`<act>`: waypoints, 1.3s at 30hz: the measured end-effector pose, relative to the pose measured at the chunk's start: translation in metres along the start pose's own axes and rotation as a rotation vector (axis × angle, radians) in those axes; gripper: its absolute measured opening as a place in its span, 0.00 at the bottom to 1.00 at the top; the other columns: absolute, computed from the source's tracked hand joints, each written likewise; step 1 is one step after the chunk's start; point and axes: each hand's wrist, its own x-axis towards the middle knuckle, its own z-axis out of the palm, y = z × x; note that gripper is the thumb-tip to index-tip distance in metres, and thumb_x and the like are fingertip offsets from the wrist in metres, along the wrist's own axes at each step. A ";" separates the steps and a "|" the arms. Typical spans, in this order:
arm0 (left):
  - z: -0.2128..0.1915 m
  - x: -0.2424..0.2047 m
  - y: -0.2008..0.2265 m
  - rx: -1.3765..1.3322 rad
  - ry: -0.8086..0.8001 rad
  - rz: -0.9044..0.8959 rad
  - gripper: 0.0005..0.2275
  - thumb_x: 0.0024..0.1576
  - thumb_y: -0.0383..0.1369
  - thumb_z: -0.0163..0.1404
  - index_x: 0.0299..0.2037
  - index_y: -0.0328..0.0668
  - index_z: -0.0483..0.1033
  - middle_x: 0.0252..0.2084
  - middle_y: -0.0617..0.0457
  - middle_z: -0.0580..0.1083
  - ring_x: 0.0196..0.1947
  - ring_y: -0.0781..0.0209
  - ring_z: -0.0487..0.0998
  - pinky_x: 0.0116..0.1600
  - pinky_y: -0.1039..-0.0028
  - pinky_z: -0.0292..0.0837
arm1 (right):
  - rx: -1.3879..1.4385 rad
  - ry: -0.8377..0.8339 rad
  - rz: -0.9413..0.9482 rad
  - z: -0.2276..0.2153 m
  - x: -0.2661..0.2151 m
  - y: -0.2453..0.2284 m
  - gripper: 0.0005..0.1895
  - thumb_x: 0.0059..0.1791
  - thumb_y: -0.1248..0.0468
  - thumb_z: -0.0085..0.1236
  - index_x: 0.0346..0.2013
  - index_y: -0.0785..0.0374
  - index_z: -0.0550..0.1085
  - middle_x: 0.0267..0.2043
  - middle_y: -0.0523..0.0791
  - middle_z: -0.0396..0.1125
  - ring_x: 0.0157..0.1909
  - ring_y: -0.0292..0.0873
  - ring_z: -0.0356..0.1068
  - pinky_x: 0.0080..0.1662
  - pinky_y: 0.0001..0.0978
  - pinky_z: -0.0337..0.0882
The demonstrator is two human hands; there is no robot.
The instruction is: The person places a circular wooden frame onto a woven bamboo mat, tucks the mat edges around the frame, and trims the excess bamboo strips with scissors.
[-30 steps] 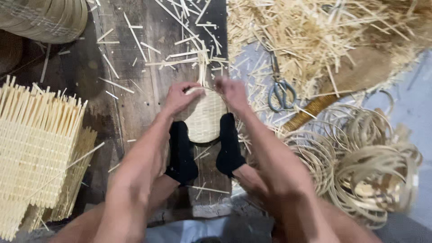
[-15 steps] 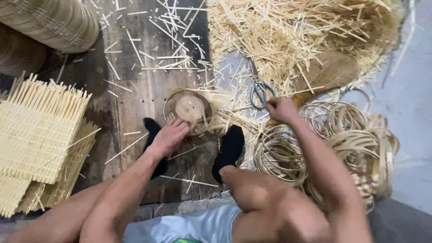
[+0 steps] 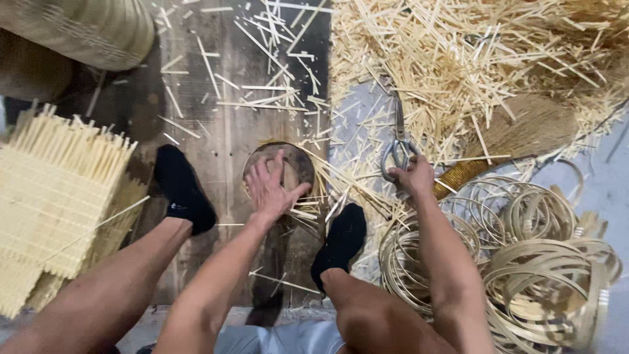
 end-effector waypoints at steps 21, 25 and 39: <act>0.003 0.013 -0.020 -0.110 -0.152 -0.152 0.73 0.33 0.70 0.63 0.72 0.26 0.24 0.75 0.24 0.38 0.75 0.30 0.40 0.75 0.46 0.32 | -0.227 -0.317 -0.271 -0.011 -0.085 -0.088 0.29 0.47 0.42 0.60 0.42 0.68 0.75 0.36 0.52 0.67 0.37 0.49 0.68 0.44 0.46 0.71; 0.005 0.028 -0.021 -0.107 -0.290 -0.214 0.74 0.32 0.67 0.66 0.71 0.24 0.23 0.76 0.25 0.34 0.77 0.34 0.35 0.77 0.53 0.28 | -0.492 -0.302 -0.532 -0.007 -0.063 -0.104 0.34 0.46 0.45 0.58 0.55 0.68 0.69 0.47 0.55 0.65 0.47 0.51 0.67 0.51 0.45 0.72; -0.012 -0.015 0.018 0.029 -0.069 -0.004 0.53 0.36 0.50 0.72 0.69 0.41 0.51 0.72 0.31 0.51 0.73 0.35 0.47 0.71 0.37 0.35 | -0.616 -0.215 -0.577 0.006 -0.064 -0.082 0.23 0.49 0.47 0.57 0.44 0.65 0.74 0.39 0.53 0.71 0.40 0.50 0.73 0.41 0.46 0.76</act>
